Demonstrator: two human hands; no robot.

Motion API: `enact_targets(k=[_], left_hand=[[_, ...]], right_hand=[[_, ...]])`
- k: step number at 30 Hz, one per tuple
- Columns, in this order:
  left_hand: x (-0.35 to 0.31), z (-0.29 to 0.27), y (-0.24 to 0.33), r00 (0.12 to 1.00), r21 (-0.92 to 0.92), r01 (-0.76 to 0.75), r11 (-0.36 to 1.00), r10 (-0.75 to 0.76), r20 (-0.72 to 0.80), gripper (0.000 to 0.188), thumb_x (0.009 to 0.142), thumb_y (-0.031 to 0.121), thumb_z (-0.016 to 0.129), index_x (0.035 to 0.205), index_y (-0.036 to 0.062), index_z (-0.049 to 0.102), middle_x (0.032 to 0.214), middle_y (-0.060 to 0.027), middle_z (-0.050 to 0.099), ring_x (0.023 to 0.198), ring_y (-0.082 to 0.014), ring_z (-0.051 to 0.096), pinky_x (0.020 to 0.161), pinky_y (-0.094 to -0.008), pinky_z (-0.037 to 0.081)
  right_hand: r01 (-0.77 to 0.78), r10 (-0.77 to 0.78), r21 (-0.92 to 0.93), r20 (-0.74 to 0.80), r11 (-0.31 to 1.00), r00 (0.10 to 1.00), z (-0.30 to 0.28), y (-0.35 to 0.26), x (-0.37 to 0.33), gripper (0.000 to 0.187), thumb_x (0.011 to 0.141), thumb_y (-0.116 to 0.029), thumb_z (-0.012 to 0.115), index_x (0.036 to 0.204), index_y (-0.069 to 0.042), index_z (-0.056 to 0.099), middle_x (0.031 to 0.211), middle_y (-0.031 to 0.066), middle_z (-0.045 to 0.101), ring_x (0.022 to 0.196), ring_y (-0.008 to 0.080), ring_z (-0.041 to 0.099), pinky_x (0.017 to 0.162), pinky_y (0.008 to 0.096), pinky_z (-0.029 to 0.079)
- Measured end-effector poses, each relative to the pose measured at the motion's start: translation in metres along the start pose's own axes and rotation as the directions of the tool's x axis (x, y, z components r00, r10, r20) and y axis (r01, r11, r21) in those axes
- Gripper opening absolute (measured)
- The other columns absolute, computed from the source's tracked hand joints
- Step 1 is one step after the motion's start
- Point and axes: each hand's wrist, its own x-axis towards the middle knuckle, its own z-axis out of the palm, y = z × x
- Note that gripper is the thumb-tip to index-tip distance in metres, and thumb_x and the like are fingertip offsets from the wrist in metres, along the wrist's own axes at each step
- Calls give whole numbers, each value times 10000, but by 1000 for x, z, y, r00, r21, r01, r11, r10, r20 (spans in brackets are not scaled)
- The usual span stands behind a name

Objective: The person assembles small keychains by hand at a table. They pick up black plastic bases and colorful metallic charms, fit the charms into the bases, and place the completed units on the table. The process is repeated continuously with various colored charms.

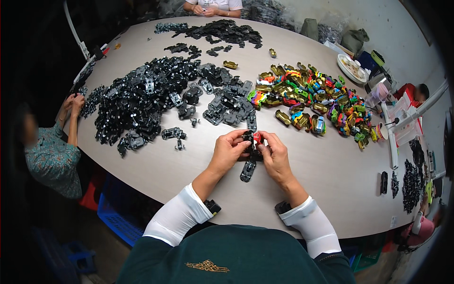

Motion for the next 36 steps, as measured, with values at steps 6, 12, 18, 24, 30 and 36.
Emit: enact_targets(k=[6,12,18,24,30,36], left_hand=[[2,-3,-14,993,122,-103,987,95,68,297,926,10,566,1223,-4,577,1014,-68,691,849,-107,675,671,-219,595],[6,-5,-12,1000,4,-5,1000,5,0,261,938,-5,518,1190,-23,584,986,-77,690,836,-115,678,685,-229,602],[1,-2,-8,999,-10,44,999,-44,21,221,939,4,520,1150,-22,581,954,-70,685,813,-122,680,687,-237,604],[-4,5,-9,992,129,-110,985,102,73,212,928,-2,536,1133,-34,579,929,-59,681,794,-107,668,681,-236,601],[0,2,-4,992,45,-87,995,90,-83,192,916,-10,534,1095,-50,591,883,-56,685,751,-84,652,651,-235,593],[-4,5,-3,984,177,-143,974,159,-83,193,908,-11,548,1094,-43,594,909,-66,689,778,-92,658,665,-239,582]], right_hand=[[55,-57,-120,-9,991,998,5,-5,-3,338,857,52,561,1194,30,551,1040,168,596,884,311,631,757,361,509],[-45,47,45,-47,998,998,3,-6,-2,330,848,68,561,1174,17,571,1027,145,599,842,242,630,714,325,508],[-4,-2,207,29,978,1000,4,-1,-2,229,888,72,521,1073,-10,627,1205,94,509,830,115,602,631,235,509],[-76,83,212,-24,974,996,7,9,-5,218,896,44,532,1096,-13,598,1233,93,462,790,112,586,627,234,516],[-84,96,127,-91,988,991,8,8,-4,422,872,49,558,1283,23,468,1191,133,498,857,171,589,742,288,517],[144,-147,-124,-22,982,989,13,-4,-7,510,822,71,562,1317,56,443,1140,210,541,1048,374,521,929,414,430]])
